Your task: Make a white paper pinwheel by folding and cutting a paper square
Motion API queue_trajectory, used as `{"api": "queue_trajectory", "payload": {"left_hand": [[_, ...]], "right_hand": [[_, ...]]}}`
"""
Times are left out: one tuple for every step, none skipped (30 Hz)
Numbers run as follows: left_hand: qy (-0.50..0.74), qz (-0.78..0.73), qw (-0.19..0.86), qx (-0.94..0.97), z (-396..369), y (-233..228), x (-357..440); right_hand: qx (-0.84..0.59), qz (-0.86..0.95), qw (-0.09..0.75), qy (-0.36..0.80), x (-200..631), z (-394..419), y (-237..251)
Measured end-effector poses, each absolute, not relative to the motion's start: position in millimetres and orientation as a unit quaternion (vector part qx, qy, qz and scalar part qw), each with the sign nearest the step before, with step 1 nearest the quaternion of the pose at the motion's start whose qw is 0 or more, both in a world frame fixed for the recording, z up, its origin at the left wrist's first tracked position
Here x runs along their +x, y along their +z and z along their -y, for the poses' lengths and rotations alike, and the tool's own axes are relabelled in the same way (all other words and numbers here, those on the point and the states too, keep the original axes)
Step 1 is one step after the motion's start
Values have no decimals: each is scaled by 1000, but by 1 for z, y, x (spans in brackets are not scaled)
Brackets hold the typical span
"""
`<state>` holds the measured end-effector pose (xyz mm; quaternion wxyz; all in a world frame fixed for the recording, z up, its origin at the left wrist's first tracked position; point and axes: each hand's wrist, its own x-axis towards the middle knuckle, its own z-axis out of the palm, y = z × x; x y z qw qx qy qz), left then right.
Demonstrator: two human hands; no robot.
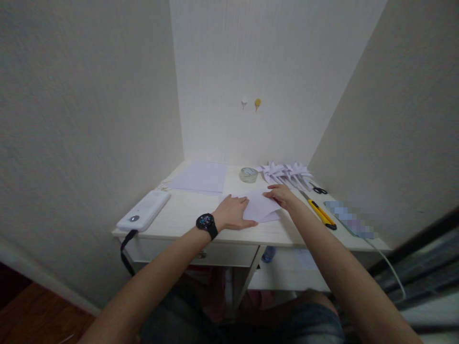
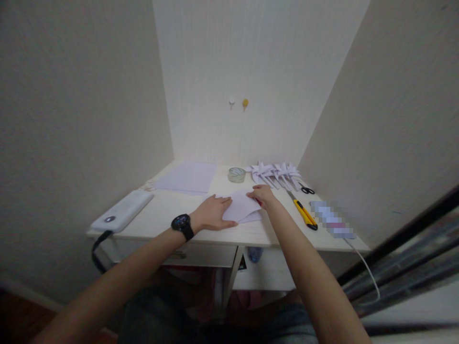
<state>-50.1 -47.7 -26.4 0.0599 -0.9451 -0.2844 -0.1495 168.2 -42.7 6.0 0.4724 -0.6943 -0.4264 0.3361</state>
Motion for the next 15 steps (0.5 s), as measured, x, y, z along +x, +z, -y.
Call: {"api": "queue_trajectory", "payload": {"left_hand": [[-149, 285, 60, -945, 48, -25, -50], [-148, 285, 60, -945, 49, -24, -50], [-149, 285, 60, -945, 50, -23, -50], [-152, 284, 62, -945, 51, -21, -51], [-156, 282, 65, -944, 52, -20, -51], [-162, 278, 68, -944, 53, -19, -51], [-169, 274, 72, -944, 54, -19, -52], [-177, 270, 75, -944, 54, -18, -52], [-185, 267, 76, -943, 54, -18, -53], [-196, 268, 76, -940, 53, -19, -53], [-211, 273, 75, -936, 52, -19, -54], [-232, 282, 74, -928, 51, -19, -55], [-259, 295, 72, -917, 49, -20, -55], [-292, 312, 72, -901, 47, -20, -56], [-329, 332, 71, -881, 44, -20, -57]], "right_hand": [[-687, 412, 486, 349, 168, 43, 6], [-679, 397, 499, 364, 167, 43, 6], [-668, 387, 512, 376, 166, 43, 6], [-657, 379, 524, 387, 165, 44, 7], [-645, 371, 536, 399, 164, 45, 9], [-632, 365, 548, 410, 163, 46, 10], [-620, 358, 559, 419, 163, 47, 11], [-609, 352, 570, 425, 162, 48, 12], [-599, 346, 580, 429, 163, 49, 13], [-591, 341, 591, 430, 164, 49, 13], [-584, 337, 603, 427, 165, 50, 13], [-578, 333, 614, 423, 166, 51, 11], [-571, 326, 626, 419, 168, 51, 9], [-569, 322, 635, 411, 168, 52, 6], [-579, 332, 632, 393, 169, 53, 1]]}}
